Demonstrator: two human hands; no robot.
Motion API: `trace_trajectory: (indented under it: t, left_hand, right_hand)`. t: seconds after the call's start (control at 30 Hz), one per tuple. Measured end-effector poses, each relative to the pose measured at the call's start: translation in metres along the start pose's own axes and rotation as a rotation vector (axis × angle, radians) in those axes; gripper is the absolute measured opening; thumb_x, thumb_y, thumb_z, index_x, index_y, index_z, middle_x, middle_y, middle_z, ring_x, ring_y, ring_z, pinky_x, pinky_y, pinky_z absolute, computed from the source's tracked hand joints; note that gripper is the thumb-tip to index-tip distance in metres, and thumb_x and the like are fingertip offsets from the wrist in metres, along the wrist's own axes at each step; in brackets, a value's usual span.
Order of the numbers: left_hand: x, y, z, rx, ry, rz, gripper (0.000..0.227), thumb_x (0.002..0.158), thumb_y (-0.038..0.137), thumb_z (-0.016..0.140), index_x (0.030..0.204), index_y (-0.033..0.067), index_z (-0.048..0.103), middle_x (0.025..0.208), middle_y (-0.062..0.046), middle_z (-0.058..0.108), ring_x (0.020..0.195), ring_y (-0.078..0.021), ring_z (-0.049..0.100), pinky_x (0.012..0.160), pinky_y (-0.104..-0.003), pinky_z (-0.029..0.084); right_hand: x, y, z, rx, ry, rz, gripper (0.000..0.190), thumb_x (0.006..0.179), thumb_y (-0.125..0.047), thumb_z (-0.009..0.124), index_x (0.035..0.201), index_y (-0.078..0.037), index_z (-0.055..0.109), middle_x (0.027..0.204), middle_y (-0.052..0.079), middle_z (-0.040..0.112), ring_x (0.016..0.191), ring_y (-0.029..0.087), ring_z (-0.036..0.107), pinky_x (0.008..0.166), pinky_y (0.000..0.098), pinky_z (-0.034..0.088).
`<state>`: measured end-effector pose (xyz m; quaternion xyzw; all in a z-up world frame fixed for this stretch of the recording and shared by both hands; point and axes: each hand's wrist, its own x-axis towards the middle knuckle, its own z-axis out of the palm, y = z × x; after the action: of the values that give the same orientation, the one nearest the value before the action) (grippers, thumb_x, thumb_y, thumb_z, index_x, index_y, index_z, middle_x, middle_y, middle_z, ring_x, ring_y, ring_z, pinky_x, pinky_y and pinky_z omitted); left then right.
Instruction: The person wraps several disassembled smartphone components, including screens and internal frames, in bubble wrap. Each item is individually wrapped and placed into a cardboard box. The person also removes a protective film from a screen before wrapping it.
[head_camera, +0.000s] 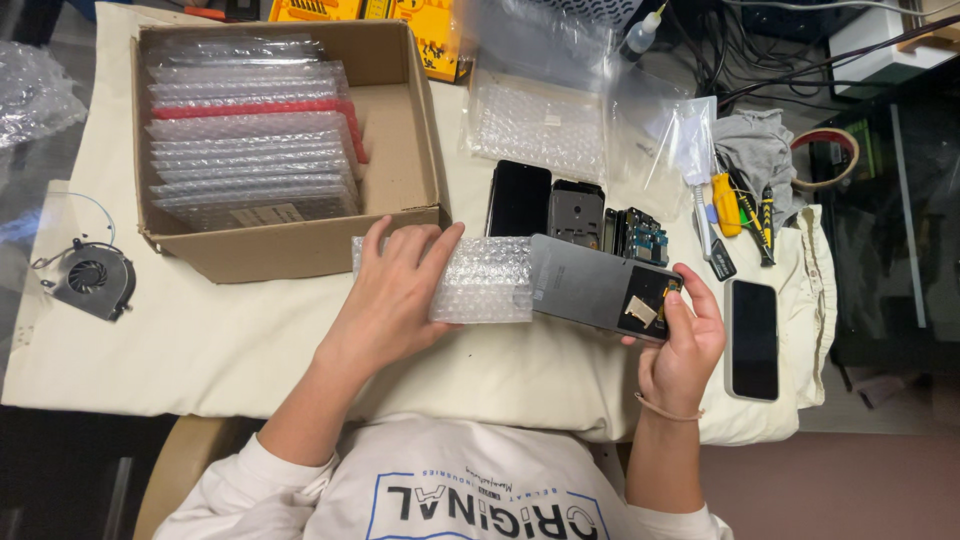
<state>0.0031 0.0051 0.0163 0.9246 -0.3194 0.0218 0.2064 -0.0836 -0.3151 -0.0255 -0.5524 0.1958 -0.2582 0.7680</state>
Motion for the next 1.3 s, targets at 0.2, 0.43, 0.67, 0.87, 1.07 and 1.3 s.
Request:
trace_trajectory:
  t: [0.2,0.43,0.67,0.87,1.07,1.3]
  left_hand:
    - [0.000,0.000,-0.004,0.001,-0.009,-0.010,0.120,0.052,0.037,0.100,0.151,-0.0001,0.042,0.125,-0.018,0.058,0.131,-0.0332,0.052,0.121,-0.063,0.019]
    - [0.001,0.010,-0.007,0.004,-0.048,0.031,0.122,0.051,0.038,0.100,0.152,0.0004,0.042,0.124,-0.018,0.058,0.129,-0.0328,0.052,0.121,-0.063,0.018]
    - [0.004,0.019,-0.008,-0.008,-0.033,0.098,0.124,0.049,0.036,0.101,0.151,-0.0009,0.041,0.124,-0.018,0.058,0.127,-0.0342,0.052,0.120,-0.065,0.019]
    - [0.005,0.021,-0.002,0.002,-0.011,0.115,0.123,0.049,0.040,0.100,0.150,0.0003,0.042,0.122,-0.016,0.057,0.127,-0.0327,0.052,0.121,-0.065,0.018]
    - [0.005,0.019,-0.003,0.006,0.006,0.123,0.122,0.050,0.040,0.099,0.150,0.0009,0.043,0.121,-0.015,0.057,0.127,-0.0319,0.052,0.121,-0.065,0.019]
    - [0.005,0.018,-0.001,0.015,0.028,0.151,0.123,0.049,0.039,0.099,0.151,0.0015,0.042,0.120,-0.014,0.056,0.125,-0.0313,0.052,0.121,-0.065,0.020]
  right_hand:
    - [0.004,0.004,-0.004,-0.017,-0.053,0.023,0.035,0.099,-0.003,0.055,0.134,0.003,0.056,0.095,0.024,0.072,0.058,0.028,0.073,0.033,0.0311,0.059]
    - [-0.001,0.005,0.010,-0.019,-0.103,0.047,0.035,0.100,-0.002,0.054,0.134,0.003,0.055,0.094,0.023,0.072,0.058,0.028,0.073,0.034,0.0287,0.059]
    - [-0.007,0.012,0.025,-0.069,-0.181,0.094,0.034,0.102,-0.001,0.049,0.136,0.001,0.052,0.099,0.022,0.072,0.070,0.026,0.075,0.048,0.0293,0.063]
    - [-0.015,0.011,0.036,-0.131,-0.221,0.146,0.034,0.103,0.000,0.045,0.137,0.002,0.049,0.105,0.021,0.071,0.088,0.024,0.074,0.071,0.0306,0.064]
    - [-0.006,0.042,0.002,-0.075,-0.275,0.220,0.034,0.101,0.000,0.050,0.135,0.004,0.055,0.104,0.020,0.072,0.089,0.021,0.074,0.071,0.0258,0.063]
    - [-0.007,0.038,0.008,-0.071,-0.338,0.304,0.044,0.090,0.005,0.062,0.134,0.007,0.060,0.108,0.021,0.074,0.089,0.021,0.074,0.070,0.0286,0.065]
